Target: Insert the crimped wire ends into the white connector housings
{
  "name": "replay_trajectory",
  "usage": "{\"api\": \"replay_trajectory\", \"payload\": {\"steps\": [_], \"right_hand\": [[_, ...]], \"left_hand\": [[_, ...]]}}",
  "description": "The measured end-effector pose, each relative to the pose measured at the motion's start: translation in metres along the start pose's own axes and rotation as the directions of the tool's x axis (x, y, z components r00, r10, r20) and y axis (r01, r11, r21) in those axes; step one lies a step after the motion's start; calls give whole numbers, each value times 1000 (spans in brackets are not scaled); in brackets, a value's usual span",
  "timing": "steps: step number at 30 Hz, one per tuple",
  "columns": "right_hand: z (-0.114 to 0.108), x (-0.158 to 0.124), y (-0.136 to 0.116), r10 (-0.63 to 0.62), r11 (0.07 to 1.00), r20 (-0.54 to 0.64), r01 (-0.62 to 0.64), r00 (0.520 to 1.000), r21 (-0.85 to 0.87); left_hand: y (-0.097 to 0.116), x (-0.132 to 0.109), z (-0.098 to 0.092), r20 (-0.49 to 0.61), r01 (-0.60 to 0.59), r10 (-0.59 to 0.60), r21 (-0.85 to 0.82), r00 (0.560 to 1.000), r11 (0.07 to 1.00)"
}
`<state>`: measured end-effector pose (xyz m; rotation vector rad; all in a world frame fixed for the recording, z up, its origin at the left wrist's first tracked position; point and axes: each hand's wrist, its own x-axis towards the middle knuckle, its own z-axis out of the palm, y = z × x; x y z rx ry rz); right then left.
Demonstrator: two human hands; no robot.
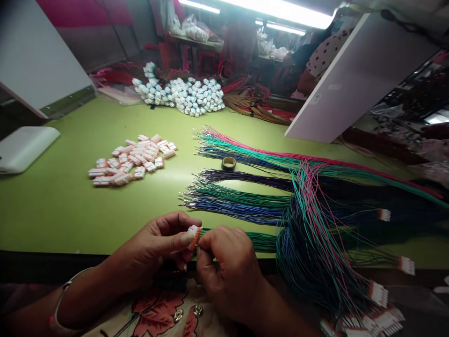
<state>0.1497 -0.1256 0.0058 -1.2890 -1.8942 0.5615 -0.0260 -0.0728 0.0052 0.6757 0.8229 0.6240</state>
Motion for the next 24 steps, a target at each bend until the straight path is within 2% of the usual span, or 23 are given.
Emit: {"api": "replay_trajectory", "payload": {"steps": [3, 9, 18, 24], "right_hand": [[1, 2, 0, -13, 1000, 6, 13, 1000, -3], [-1, 2, 2, 94, 992, 45, -98, 995, 78], [2, 0, 2, -67, 996, 79, 71, 995, -48], [2, -1, 3, 26, 997, 51, -30, 998, 70]], "left_hand": [[-1, 0, 0, 7, 4, -4, -5, 1000, 1000], [0, -1, -2, -1, 18, -18, -14, 1000, 1000], [-3, -1, 0, 24, 19, -20, 11, 1000, 1000], [-3, -1, 0, 1, 20, -20, -16, 1000, 1000]]}}
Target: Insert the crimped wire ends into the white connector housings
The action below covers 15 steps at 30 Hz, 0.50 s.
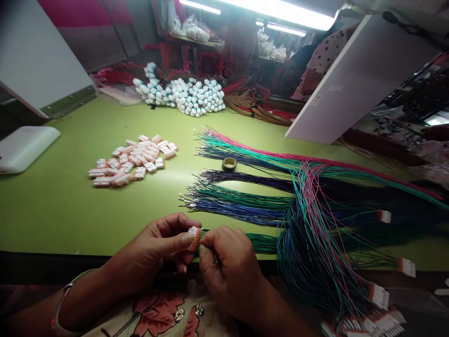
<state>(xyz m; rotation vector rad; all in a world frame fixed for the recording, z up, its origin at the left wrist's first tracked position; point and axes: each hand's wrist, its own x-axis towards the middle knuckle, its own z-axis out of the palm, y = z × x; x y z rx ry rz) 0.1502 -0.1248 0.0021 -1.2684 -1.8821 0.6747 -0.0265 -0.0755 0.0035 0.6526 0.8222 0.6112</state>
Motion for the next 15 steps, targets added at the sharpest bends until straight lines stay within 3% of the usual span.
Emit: {"api": "replay_trajectory", "payload": {"steps": [15], "right_hand": [[8, -3, 4, -75, 996, -9, 74, 997, -54]], "left_hand": [[-3, -2, 1, -4, -20, 20, 23, 1000, 1000]]}}
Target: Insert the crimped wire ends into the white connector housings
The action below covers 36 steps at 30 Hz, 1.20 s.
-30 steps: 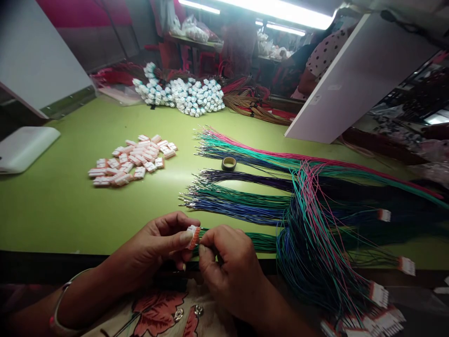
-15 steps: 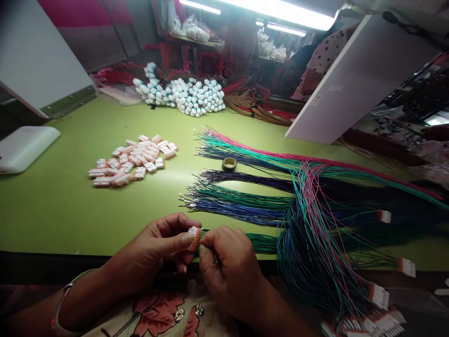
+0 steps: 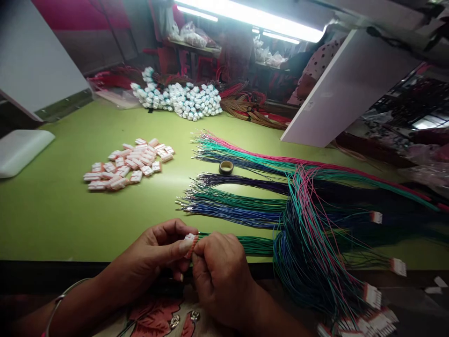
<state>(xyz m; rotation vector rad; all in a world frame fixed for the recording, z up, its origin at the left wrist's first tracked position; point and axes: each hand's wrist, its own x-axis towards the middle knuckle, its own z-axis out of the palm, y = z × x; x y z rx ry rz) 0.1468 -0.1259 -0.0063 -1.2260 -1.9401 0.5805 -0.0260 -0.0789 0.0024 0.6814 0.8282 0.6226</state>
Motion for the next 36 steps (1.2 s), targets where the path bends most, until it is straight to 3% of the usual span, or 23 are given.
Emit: {"api": "replay_trajectory", "payload": {"steps": [8, 13, 15, 18, 21, 25, 30, 36], "right_hand": [[-1, 0, 0, 42, 999, -43, -41, 998, 7], [-23, 8, 11, 143, 990, -30, -143, 989, -14], [-36, 13, 21, 190, 974, -87, -199, 978, -108], [-51, 19, 36, 215, 864, -100, -237, 971, -444], [-52, 24, 45, 279, 703, 25, -186, 960, -686], [-44, 29, 50, 287, 589, 83, -107, 954, -801], [-42, 26, 58, 178, 564, 104, -14, 979, -825], [-42, 22, 62, 121, 586, 97, 8, 988, -811]], "left_hand": [[-1, 1, 1, -7, 26, -27, -103, 1000, 994], [0, 2, -2, 5, -45, 45, -56, 999, 997], [1, 2, -4, 15, -71, 71, 8, 997, 997], [2, 1, -6, 13, -92, 91, 86, 996, 992], [3, 2, -7, 6, -102, 102, 129, 995, 986], [2, 3, -5, 7, -112, 113, 162, 994, 980], [2, 3, -5, 12, -107, 106, 170, 994, 980], [1, 4, -8, 37, -91, 87, 143, 996, 986]]}}
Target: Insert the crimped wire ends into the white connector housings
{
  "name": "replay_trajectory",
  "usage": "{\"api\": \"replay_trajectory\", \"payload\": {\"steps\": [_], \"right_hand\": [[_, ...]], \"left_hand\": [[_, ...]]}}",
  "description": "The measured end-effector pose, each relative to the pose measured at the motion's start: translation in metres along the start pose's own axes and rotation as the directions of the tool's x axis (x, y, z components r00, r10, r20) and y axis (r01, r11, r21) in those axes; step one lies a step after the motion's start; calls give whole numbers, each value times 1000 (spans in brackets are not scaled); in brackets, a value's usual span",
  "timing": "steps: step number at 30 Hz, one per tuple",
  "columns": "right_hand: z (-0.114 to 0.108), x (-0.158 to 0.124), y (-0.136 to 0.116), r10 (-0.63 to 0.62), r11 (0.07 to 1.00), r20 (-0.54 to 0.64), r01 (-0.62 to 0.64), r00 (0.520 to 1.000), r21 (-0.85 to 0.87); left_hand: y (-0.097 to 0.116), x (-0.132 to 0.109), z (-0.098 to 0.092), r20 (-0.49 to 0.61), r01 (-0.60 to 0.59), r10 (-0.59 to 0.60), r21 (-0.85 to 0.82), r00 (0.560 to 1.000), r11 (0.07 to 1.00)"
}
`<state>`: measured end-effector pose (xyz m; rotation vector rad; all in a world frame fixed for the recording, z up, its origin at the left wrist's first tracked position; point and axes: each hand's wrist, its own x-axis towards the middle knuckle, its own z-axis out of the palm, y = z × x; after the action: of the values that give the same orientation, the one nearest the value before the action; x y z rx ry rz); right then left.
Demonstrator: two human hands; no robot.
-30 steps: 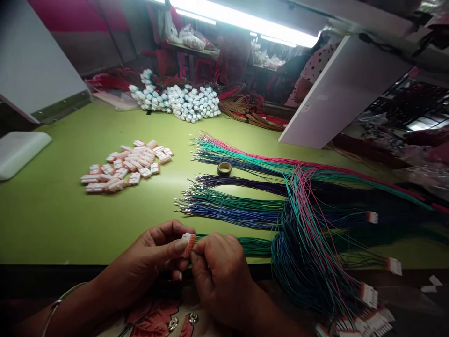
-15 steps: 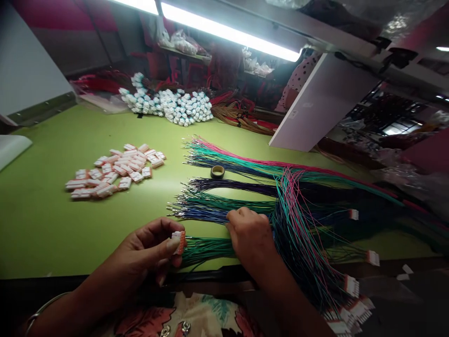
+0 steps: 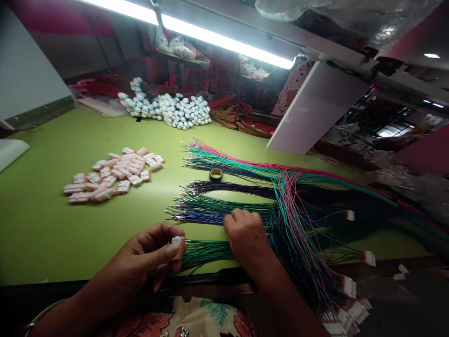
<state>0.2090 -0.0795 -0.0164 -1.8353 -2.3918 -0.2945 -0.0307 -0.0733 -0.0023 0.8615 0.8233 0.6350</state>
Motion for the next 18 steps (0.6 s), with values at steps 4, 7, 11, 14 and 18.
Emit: {"api": "replay_trajectory", "payload": {"steps": [4, 7, 11, 14, 18], "right_hand": [[0, 1, 0, -69, 997, -6, 69, 998, -25], [-3, -1, 3, -79, 997, -48, 79, 996, 4], [-10, -3, 5, -15, 992, -67, 23, 998, 121], [-14, -3, 3, 16, 951, -50, 0, 999, 310], [-20, 0, -4, 87, 813, -93, -17, 992, 581]], "left_hand": [[-2, 0, -1, 12, 5, -5, 12, 1000, 1000], [-2, 0, -2, 3, 3, -3, 0, 1000, 1000], [-1, 0, -1, -5, 14, -14, -25, 1000, 1000], [-1, 0, -1, -23, 20, -21, -32, 1000, 999], [-2, 0, -1, -24, 24, -24, -21, 999, 1000]]}}
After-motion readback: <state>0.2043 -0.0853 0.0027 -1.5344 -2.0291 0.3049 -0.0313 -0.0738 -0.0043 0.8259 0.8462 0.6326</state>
